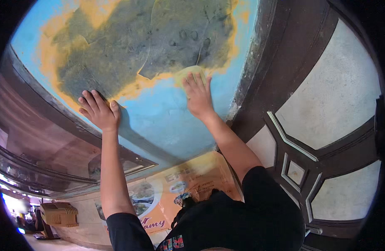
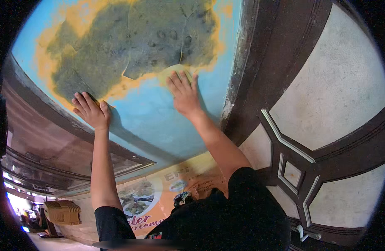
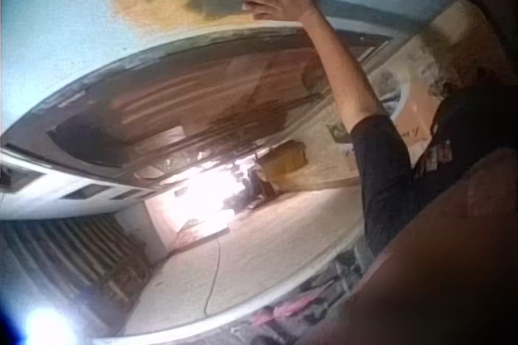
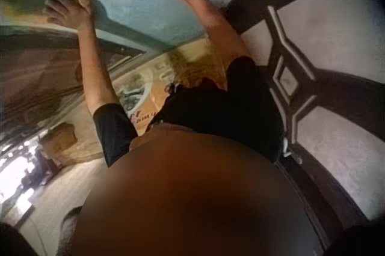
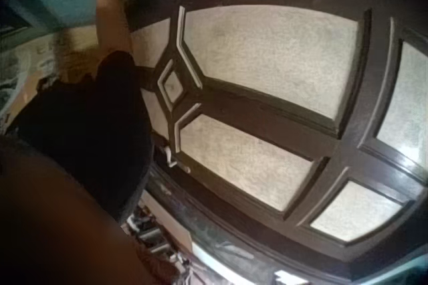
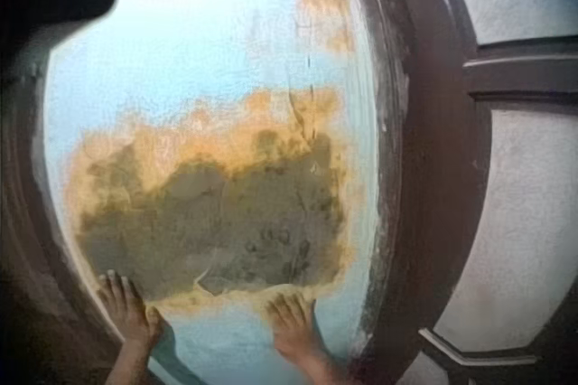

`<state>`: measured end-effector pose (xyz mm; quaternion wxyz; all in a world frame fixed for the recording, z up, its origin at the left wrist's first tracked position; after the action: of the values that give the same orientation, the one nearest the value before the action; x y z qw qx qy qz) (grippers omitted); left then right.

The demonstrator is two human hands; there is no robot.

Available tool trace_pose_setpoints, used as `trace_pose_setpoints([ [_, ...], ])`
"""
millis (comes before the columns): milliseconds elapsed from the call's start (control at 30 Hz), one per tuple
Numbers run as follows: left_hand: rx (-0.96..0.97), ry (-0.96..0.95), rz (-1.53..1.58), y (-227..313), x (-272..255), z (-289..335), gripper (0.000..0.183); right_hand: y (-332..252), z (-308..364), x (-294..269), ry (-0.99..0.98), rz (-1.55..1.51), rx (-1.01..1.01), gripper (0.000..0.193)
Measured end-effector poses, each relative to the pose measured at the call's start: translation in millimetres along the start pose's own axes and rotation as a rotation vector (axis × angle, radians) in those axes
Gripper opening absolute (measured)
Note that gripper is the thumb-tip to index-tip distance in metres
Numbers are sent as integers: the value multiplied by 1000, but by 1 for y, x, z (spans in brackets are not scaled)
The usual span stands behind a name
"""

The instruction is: The recorder is using a piece of sandpaper to smooth a repaired or patched section of a ceiling.

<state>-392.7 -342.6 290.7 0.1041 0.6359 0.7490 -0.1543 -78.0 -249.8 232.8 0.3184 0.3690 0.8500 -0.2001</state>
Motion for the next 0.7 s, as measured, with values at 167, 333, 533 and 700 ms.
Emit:
trace_pose_setpoints([
  [167,-27,-38,10,-6,10,2,65,8,-9,1,33,52,161,63],
  [333,-16,-23,-13,-14,16,0,65,3,1,14,-191,158,-49,59],
  [533,-17,-22,-21,-14,17,4,65,-2,-2,19,-93,58,-42,58],
  [700,-22,-12,-27,-13,18,6,66,13,-8,12,166,-54,292,58],
])
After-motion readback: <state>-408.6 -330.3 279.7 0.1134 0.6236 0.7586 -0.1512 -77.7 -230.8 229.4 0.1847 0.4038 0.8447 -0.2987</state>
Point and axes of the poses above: each hand's wrist, its own z-axis away from the middle knuckle, its own x-axis out of the palm, y = z × x, the point moved 1 cm from there along -z, towards the middle knuckle, and after that the axes turned 14 degrees about -y, right-handed, at the moved point
